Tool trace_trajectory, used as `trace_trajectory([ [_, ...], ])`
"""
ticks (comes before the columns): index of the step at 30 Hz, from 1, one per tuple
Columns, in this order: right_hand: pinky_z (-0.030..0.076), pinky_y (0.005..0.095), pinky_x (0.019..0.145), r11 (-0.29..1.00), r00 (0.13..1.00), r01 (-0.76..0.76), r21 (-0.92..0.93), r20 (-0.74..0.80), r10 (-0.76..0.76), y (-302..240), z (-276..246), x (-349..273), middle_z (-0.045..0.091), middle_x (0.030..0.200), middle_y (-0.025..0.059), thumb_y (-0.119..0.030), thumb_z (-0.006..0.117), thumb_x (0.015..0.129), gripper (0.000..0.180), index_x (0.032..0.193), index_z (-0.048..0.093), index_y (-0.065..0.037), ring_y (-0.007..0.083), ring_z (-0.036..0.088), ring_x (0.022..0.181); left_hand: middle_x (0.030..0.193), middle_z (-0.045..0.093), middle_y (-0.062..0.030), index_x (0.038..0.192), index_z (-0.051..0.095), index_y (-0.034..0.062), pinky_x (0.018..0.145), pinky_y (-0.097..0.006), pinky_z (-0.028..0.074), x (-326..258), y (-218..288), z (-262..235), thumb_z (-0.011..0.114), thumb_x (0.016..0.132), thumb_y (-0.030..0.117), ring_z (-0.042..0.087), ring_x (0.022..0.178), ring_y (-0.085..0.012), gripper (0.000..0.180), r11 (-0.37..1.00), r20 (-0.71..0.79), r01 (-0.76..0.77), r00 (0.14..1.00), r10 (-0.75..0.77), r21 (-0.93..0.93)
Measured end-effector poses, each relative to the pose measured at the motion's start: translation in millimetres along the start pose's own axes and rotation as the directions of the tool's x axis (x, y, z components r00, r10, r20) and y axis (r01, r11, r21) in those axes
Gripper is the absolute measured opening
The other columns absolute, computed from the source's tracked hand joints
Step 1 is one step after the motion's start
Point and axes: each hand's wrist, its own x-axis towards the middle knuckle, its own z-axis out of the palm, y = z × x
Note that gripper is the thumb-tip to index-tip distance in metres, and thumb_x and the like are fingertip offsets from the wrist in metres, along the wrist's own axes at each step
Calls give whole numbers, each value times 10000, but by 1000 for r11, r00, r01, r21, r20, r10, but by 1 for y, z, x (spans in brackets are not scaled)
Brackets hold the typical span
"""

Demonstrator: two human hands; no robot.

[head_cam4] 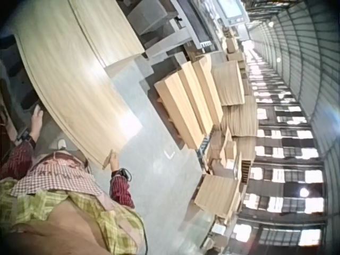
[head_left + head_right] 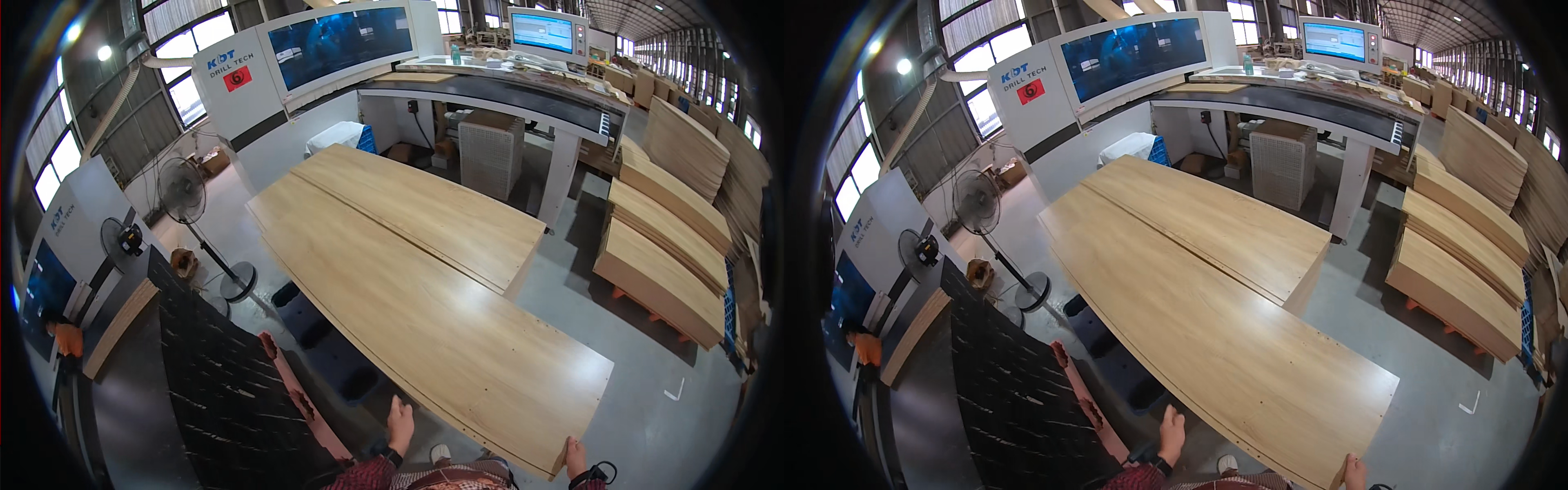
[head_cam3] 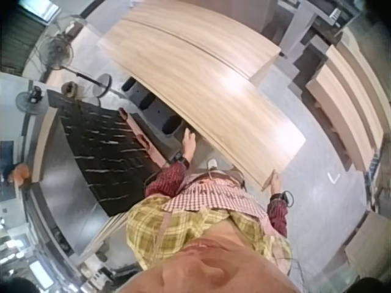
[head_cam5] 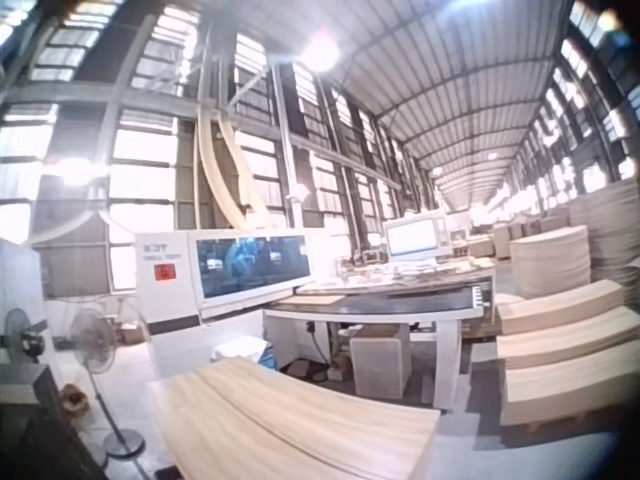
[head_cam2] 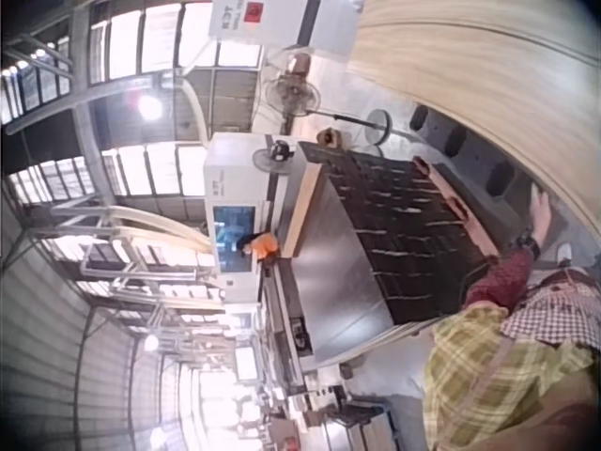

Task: Feeding wood panels into an industrial drilling machine and organizing the processed parts.

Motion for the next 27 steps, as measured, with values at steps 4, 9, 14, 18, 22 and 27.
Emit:
trace_trajectory([
  [4, 501, 300, 539, 956, 910, -145, -256, 344, 230, -62, 35, -3, 646, 778, 104, -341, 460, 956, 433, 957, 605, 67, 190, 627, 623, 1377, 361, -280, 1356, 317, -62, 1031, -360, 331, 64, 4, -7, 453, 886, 179, 381, 1266, -383, 545, 984, -53, -121, 990, 129, 134],
  [9, 529, 284, 509, 866, 829, 23, -500, 494, 263, -143, 85, -16, 659, 650, 97, -396, 459, 919, 490, 824, 656, 43, 185, 646, 526, 1437, 243, -297, 1366, 219, -121, 1075, -359, 277, 123, -12, 0, 409, 879, 165, 297, 1313, -401, 595, 984, -122, -62, 989, 83, 169],
  [14, 529, 268, 522, 779, 763, 115, -616, 557, 328, -161, 131, 6, 672, 675, 113, -456, 441, 930, 557, 867, 656, 54, 172, 659, 563, 1442, 191, -326, 1385, 128, -125, 1086, -364, 265, 163, -14, -16, 424, 868, 152, 266, 1333, -396, 657, 989, -22, 40, 999, -37, 144],
  [18, 517, 262, 511, 720, 721, 244, -650, 618, 313, -154, 167, 34, 672, 664, 96, -498, 404, 932, 582, 929, 645, 32, 170, 662, 572, 1412, 281, -314, 1405, 78, -103, 1034, -353, 332, 174, -3, -19, 442, 859, 122, 366, 1289, -356, 694, 993, -12, 86, 996, -85, 79],
  [22, 516, 282, 536, 693, 717, 291, -660, 630, 299, -185, 202, 35, 674, 664, 80, -528, 361, 924, 589, 941, 652, -16, 171, 660, 569, 1337, 403, -254, 1429, 14, -65, 931, -330, 397, 149, 55, -10, 440, 867, 84, 475, 1148, -287, 721, 950, 21, 234, 972, -235, -207],
  [27, 517, 302, 563, 688, 704, 342, -640, 659, 263, -205, 246, 39, 671, 661, 68, -544, 360, 908, 582, 928, 665, -49, 171, 656, 562, 1335, 414, -226, 1435, 37, -58, 932, -328, 390, 173, 12, -17, 439, 873, 55, 482, 1128, -281, 700, 934, -73, 210, 968, -241, -289],
])
